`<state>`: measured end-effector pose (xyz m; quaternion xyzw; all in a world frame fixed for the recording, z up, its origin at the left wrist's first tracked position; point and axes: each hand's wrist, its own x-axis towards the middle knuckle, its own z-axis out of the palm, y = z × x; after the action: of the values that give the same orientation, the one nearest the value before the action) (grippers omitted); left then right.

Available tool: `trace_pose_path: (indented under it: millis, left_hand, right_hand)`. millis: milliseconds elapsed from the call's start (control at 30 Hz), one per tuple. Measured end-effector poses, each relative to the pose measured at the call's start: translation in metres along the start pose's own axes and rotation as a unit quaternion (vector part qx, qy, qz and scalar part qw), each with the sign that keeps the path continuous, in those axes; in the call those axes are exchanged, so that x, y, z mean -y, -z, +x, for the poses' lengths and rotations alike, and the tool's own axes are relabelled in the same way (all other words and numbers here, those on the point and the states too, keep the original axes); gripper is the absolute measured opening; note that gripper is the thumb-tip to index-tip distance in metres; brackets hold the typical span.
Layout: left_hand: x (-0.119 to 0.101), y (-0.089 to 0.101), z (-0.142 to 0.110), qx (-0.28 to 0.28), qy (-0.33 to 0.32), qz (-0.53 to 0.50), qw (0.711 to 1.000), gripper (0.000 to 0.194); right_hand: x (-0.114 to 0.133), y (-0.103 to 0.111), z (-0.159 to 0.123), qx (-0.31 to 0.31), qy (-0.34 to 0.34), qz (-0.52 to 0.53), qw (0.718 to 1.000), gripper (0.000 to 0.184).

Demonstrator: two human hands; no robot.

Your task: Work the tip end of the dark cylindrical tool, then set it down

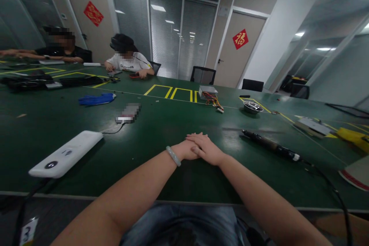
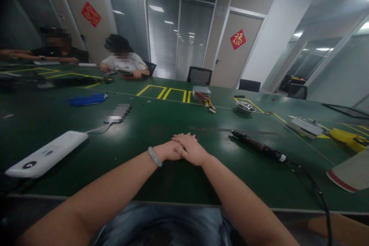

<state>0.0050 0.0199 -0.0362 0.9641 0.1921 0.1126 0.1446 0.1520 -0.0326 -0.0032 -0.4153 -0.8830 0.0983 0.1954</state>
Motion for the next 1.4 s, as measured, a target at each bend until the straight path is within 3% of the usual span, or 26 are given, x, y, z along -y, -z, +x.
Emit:
trace_pose_path:
  millis: [233, 533, 633, 700, 800, 900, 1000, 1100, 1200, 1400]
  left_hand:
    - [-0.003, 0.003, -0.001, 0.051, 0.020, 0.022, 0.998, 0.069]
    - [-0.007, 0.006, 0.000, 0.042, 0.028, 0.003, 0.999, 0.069]
    - [-0.006, 0.008, 0.000, 0.030, 0.025, -0.005, 0.999, 0.072]
    - [-0.004, 0.010, -0.002, 0.038, 0.031, -0.018, 0.999, 0.076]
    - [-0.002, 0.013, -0.005, 0.056, 0.038, -0.034, 0.997, 0.080]
    - [-0.003, 0.016, -0.007, 0.064, 0.035, -0.039, 0.997, 0.080]
    - [-0.004, 0.017, -0.007, 0.061, 0.033, -0.036, 0.997, 0.078]
    - [-0.004, 0.017, -0.007, 0.060, 0.031, -0.035, 0.997, 0.078]
    - [-0.004, 0.016, -0.006, 0.064, 0.036, -0.038, 0.997, 0.078]
    - [0.000, 0.012, -0.005, 0.053, 0.037, -0.033, 0.997, 0.079]
  right_hand:
    - [-0.005, -0.009, -0.007, -0.003, -0.014, 0.065, 0.998, 0.052]
    - [-0.012, -0.003, -0.010, 0.003, -0.009, 0.066, 0.998, 0.048]
    - [-0.028, 0.008, -0.019, -0.035, -0.047, 0.015, 0.998, 0.047]
    - [-0.048, 0.023, -0.031, -0.106, -0.107, -0.036, 0.988, 0.051]
    - [-0.083, 0.053, -0.063, -0.267, -0.234, -0.136, 0.925, 0.057]
    - [-0.115, 0.080, -0.113, -0.394, -0.392, -0.224, 0.800, 0.059]
    - [-0.140, 0.095, -0.169, -0.416, -0.540, -0.248, 0.688, 0.067]
    - [-0.159, 0.098, -0.208, -0.384, -0.655, -0.204, 0.618, 0.074]
    - [-0.173, 0.098, -0.221, -0.353, -0.708, -0.177, 0.586, 0.074]
    - [-0.177, 0.101, -0.217, -0.306, -0.698, -0.184, 0.621, 0.073]
